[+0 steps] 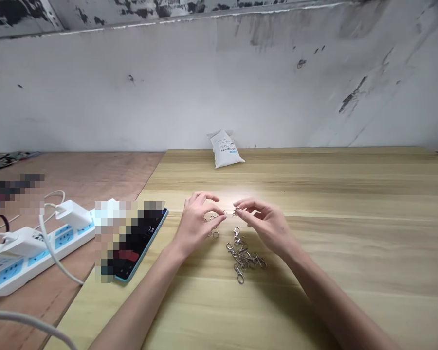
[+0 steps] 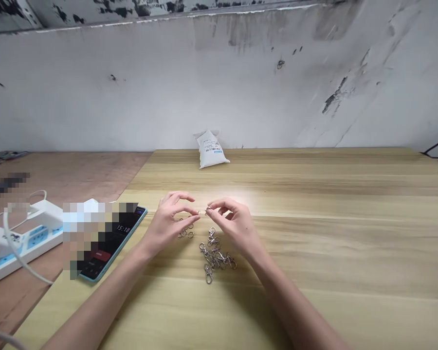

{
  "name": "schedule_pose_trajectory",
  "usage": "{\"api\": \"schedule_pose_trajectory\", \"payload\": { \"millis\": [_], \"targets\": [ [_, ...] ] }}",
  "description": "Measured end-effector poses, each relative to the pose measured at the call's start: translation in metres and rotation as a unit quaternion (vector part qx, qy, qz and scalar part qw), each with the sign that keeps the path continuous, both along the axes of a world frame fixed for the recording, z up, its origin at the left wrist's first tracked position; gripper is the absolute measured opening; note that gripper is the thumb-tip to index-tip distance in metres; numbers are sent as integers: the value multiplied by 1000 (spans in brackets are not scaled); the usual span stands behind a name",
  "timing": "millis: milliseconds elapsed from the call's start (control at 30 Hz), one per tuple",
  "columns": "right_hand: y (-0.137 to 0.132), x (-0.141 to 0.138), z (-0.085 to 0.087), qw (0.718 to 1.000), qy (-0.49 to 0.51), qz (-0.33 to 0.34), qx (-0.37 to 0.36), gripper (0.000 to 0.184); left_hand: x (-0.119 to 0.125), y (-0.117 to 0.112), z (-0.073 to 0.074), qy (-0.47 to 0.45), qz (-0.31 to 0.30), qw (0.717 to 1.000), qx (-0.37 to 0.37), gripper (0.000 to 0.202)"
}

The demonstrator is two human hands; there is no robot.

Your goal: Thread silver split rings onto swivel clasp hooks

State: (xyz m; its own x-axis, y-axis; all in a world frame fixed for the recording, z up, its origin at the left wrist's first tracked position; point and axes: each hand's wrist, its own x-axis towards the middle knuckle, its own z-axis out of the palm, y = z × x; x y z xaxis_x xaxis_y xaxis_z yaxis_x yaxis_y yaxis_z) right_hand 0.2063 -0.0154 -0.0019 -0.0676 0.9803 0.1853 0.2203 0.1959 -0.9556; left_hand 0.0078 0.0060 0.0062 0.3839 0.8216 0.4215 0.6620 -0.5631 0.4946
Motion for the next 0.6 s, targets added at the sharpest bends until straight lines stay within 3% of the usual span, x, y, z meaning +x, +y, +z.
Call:
{"api": "schedule_pose_trajectory", "payload": {
  "millis": [200,400,600],
  "targets": [
    [6,2,-12,999,52,-12,-10,22,6,-3,-3,15,-45,998,32,8],
    [8,2,-14,996,90,-5,-27,23,7,-3,-5,11,-37,998,40,11],
    [7,0,-14,999,51,-9,-10,23,7,-3,-4,6,-47,998,35,11]
  ]
}}
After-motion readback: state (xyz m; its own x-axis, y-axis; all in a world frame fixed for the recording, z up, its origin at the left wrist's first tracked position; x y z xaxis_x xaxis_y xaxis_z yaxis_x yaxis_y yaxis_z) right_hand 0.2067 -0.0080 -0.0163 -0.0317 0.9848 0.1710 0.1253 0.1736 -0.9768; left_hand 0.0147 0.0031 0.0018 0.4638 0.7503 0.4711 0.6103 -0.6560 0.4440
